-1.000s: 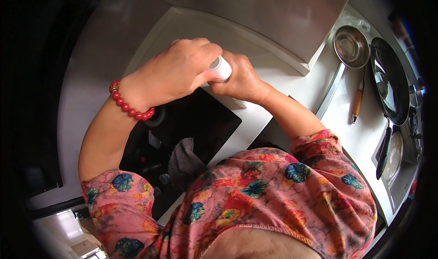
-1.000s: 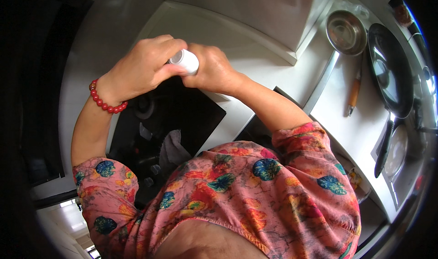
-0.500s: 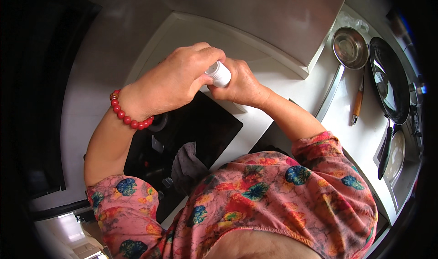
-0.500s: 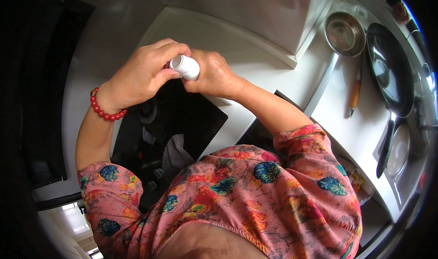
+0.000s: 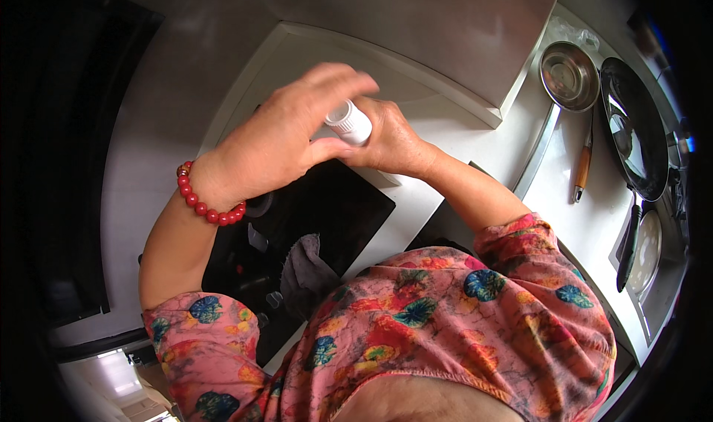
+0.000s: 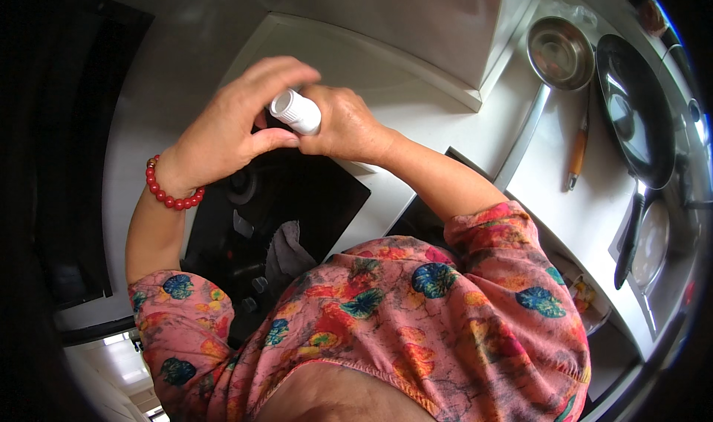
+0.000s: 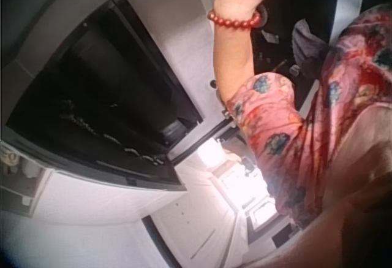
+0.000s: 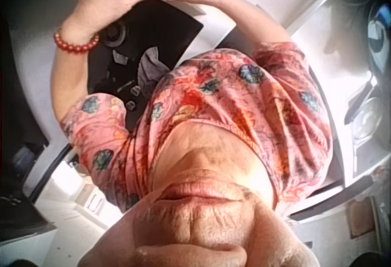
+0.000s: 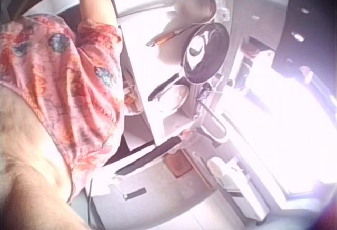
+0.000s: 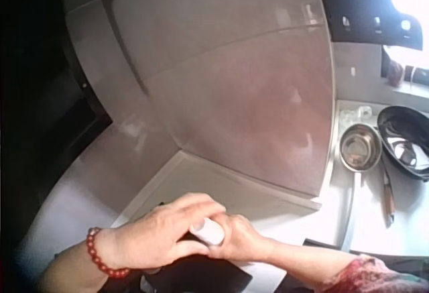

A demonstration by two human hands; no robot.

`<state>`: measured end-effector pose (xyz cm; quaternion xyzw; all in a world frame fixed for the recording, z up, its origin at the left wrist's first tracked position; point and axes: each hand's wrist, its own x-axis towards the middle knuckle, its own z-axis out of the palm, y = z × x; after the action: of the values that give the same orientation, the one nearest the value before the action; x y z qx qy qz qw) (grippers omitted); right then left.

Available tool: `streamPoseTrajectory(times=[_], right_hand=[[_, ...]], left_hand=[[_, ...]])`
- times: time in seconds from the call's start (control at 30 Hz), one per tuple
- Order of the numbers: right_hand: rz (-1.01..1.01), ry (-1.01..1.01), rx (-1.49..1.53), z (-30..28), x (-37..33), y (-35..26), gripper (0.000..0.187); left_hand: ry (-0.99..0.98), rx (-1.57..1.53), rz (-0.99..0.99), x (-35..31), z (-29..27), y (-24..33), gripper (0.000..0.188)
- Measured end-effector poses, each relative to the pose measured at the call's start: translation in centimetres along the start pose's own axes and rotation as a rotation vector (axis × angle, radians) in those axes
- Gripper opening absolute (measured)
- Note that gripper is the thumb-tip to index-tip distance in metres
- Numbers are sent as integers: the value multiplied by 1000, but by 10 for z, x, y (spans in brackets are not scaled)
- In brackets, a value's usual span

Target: The person disassembles a white spray bottle by unscrewing the nozzle and removing the dip tube. They then reassemble the bottle by inserting the tube back into the nozzle and screwing it onto the bottle.

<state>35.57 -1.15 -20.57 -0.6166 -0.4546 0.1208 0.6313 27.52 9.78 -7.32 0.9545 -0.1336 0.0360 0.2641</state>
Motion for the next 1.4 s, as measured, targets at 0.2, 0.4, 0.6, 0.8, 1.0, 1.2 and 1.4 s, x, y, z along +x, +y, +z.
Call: streamPoseTrajectory(times=[0.2,0.4,0.6,0.8,1.0,1.2,1.4], right_hand=[[20,-4,-42,3,1,-1,28],[21,3,-84,1,2,1,28],[-10,4,-45,2,2,-1,27],[-47,9,-71,2,2,1,28],[-32,5,-69,2,2,0,30],[-4,-8,-64,1,1,0,30],[-20,4,-88,1,1,-1,31]], left_hand=[[-118,153,74,1,-9,-1,32],[158,-234,-266,9,-33,8,24],[71,-830,-504,-8,-28,-7,24],[64,-1122,-538,-20,-12,-13,32],[74,-1182,-469,-25,-15,-16,42],[43,-1315,-438,-29,-12,-20,42],[122,-1266,-474,-29,-10,-25,33]])
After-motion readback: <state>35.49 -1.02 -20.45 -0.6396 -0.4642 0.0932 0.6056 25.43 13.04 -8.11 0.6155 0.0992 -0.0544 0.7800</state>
